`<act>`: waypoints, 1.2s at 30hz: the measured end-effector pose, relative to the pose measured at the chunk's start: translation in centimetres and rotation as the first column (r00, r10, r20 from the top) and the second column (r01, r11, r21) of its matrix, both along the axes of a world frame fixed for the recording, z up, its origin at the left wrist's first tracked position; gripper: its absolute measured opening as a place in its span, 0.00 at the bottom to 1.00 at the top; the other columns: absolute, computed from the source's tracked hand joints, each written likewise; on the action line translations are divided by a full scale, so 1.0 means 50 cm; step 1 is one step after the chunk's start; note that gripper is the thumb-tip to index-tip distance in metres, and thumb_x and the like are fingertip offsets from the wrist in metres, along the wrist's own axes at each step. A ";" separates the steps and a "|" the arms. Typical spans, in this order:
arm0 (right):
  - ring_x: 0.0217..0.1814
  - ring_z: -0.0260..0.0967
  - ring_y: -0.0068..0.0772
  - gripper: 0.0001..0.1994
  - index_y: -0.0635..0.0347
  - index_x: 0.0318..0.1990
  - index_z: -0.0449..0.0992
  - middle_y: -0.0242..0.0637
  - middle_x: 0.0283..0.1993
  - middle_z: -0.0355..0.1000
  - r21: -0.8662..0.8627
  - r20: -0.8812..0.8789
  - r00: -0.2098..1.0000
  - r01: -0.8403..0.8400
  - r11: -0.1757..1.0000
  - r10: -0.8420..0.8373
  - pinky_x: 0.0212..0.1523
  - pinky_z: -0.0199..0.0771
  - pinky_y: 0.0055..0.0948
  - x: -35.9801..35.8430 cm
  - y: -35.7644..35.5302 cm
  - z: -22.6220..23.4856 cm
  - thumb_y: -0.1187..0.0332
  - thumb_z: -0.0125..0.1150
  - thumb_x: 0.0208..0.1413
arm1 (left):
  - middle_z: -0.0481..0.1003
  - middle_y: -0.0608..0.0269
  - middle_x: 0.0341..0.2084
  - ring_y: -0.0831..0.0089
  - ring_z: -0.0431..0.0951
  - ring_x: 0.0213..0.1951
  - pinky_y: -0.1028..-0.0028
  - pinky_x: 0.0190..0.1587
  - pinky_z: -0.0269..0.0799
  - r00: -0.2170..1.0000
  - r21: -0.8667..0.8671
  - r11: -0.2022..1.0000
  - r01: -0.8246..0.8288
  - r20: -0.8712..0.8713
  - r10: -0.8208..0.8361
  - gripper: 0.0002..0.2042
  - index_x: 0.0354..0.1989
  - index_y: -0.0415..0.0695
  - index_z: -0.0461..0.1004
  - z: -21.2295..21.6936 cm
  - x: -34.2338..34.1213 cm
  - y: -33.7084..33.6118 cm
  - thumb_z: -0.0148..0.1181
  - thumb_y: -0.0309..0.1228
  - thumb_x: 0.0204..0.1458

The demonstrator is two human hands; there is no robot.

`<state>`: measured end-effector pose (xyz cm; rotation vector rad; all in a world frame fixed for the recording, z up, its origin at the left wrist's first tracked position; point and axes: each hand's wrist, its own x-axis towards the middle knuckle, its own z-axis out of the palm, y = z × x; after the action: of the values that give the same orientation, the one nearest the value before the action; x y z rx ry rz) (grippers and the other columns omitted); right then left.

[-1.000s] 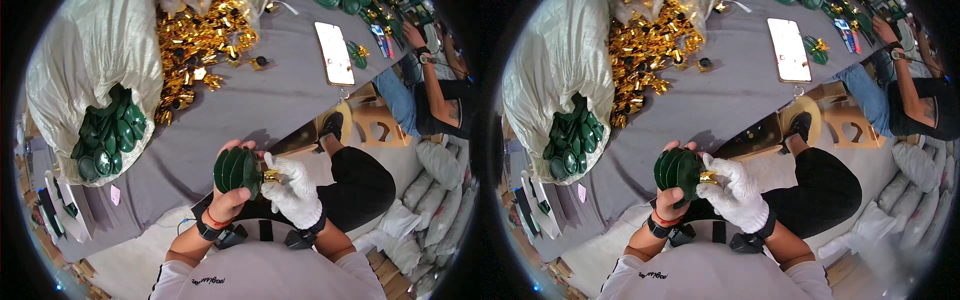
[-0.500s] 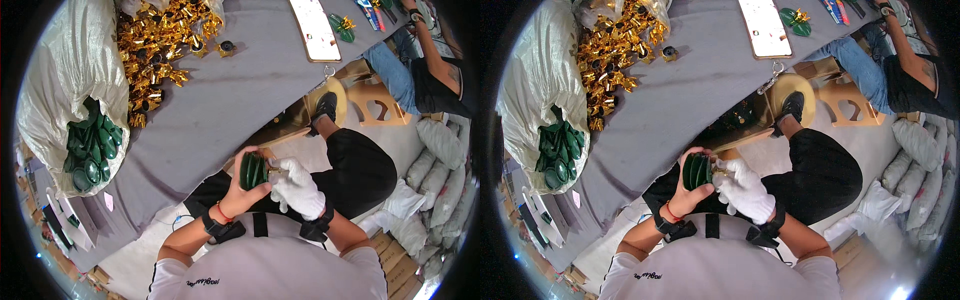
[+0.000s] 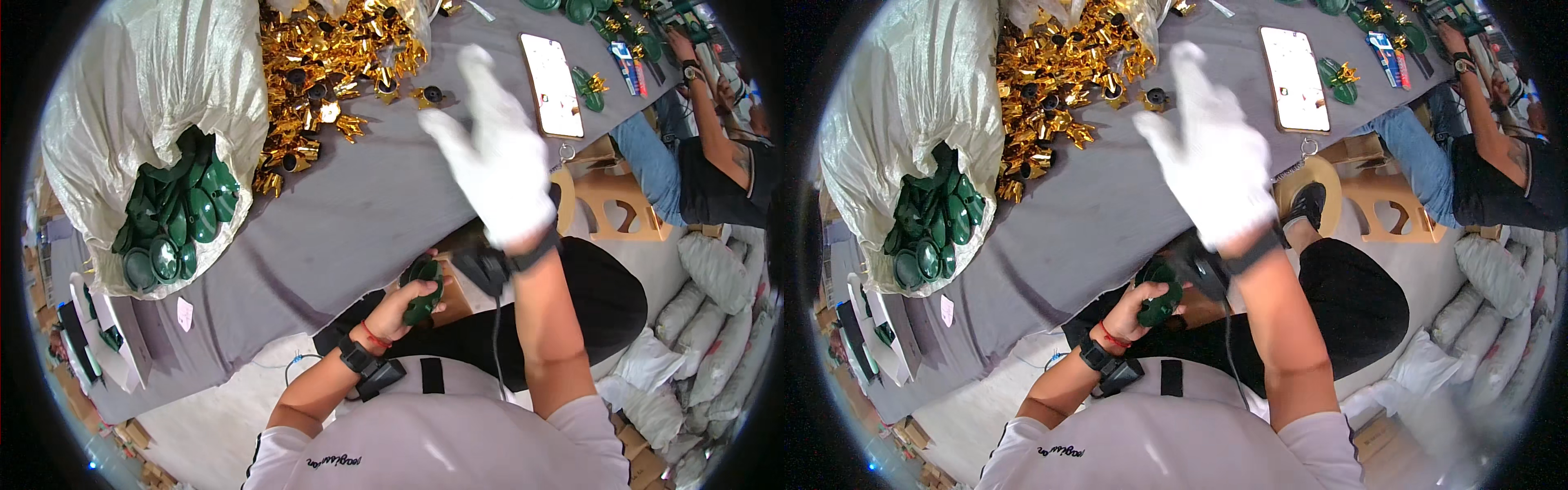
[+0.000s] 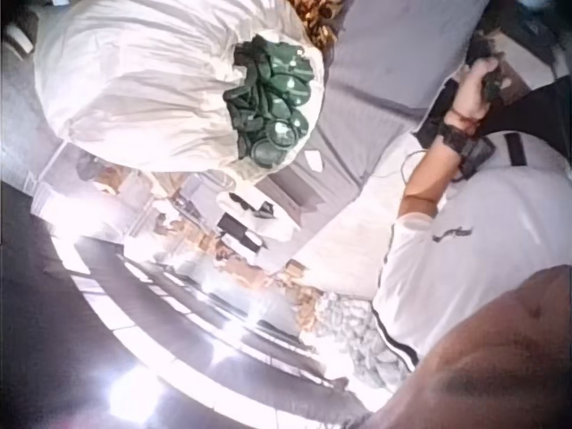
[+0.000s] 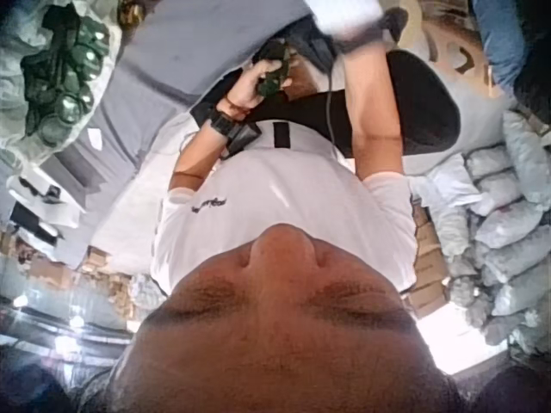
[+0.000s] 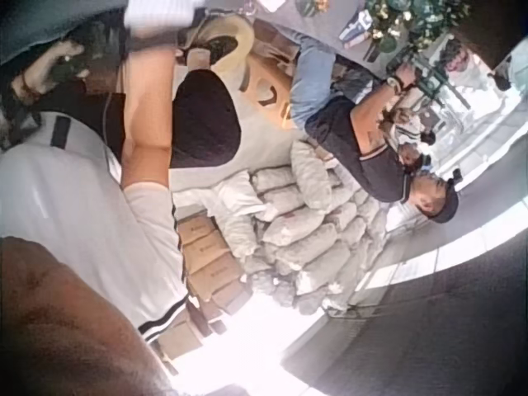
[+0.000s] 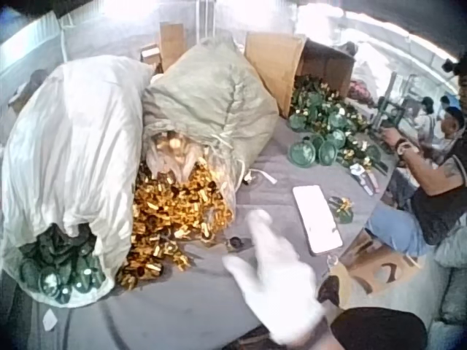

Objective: Assembling gold-colored components into green plastic housings on an assembly line.

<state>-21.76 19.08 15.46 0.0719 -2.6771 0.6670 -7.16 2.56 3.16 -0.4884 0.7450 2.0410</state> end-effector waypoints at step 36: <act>0.42 0.71 0.25 0.12 0.62 0.51 0.70 0.36 0.42 0.70 -0.997 0.049 0.910 0.070 -0.035 0.412 0.38 0.76 0.20 -0.002 0.234 0.122 0.65 0.49 0.65 | 0.74 0.55 0.48 0.65 0.78 0.35 0.67 0.42 0.78 0.963 0.312 0.946 -0.084 0.271 -0.004 0.20 0.55 0.38 0.68 -0.074 0.008 -0.040 0.52 0.38 0.59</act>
<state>-21.84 30.81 21.58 -0.1183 -1.6268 2.7922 -6.76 0.54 -0.57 -0.5783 0.2336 2.0301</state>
